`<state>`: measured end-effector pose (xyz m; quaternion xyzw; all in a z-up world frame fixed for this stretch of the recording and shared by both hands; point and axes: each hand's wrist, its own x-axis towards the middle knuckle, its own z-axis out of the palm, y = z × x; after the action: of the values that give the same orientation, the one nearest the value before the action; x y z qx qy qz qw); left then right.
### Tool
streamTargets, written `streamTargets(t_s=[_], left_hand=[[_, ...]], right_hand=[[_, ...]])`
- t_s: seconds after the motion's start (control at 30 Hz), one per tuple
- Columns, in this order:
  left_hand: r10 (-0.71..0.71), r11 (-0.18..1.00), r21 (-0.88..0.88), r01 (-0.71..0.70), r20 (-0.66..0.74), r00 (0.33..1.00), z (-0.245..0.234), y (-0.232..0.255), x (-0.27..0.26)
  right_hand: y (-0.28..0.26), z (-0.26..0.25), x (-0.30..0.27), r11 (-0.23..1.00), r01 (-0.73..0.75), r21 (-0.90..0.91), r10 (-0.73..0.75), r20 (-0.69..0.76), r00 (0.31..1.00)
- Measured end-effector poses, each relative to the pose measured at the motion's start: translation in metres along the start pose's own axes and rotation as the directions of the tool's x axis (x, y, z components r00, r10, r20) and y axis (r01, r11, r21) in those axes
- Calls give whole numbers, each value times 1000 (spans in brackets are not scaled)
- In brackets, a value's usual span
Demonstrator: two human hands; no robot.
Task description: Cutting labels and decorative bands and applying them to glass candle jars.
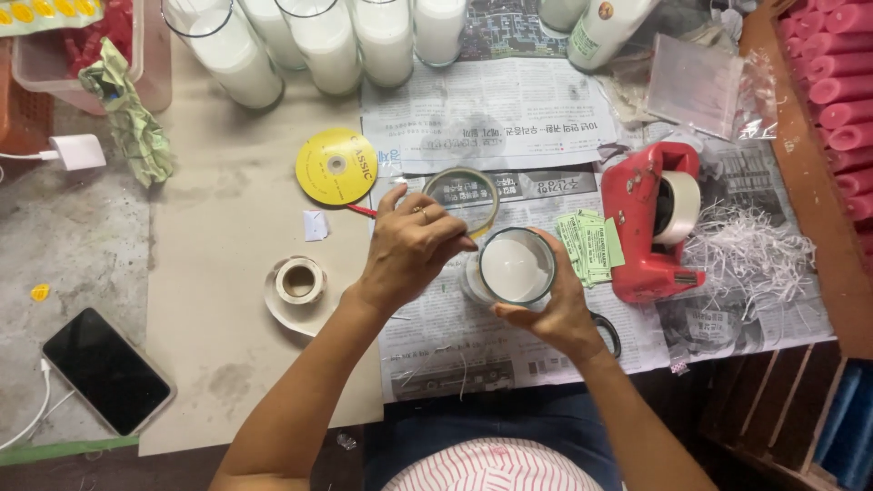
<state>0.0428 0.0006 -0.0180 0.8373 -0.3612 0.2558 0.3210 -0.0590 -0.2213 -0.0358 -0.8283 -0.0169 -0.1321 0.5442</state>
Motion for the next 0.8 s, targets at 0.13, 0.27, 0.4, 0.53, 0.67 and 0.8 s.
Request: streamTargets(t_s=[0.13,0.27,0.4,0.53,0.67,0.8], left_hand=[[23,1000,10,-23,51,998,-18,12,-10],[-8,999,52,5,69,998,-36,30,-19],[-36,999,41,35,37,999,-31,33,-24],[-65,998,20,65,23,998,-27,35,-27],[-64,998,21,64,-4,998,-28,41,-31],[-38,996,80,40,-20,999,-23,74,-44]], right_hand=[[-9,-26,29,991,-99,95,60,345,937],[-24,-35,44,980,-150,129,62,522,851],[-13,-20,9,967,-146,209,57,381,923],[-12,8,-31,998,-53,29,51,65,997],[-2,12,-27,996,13,-87,-15,-33,999],[-11,-18,-6,998,-53,39,47,145,988]])
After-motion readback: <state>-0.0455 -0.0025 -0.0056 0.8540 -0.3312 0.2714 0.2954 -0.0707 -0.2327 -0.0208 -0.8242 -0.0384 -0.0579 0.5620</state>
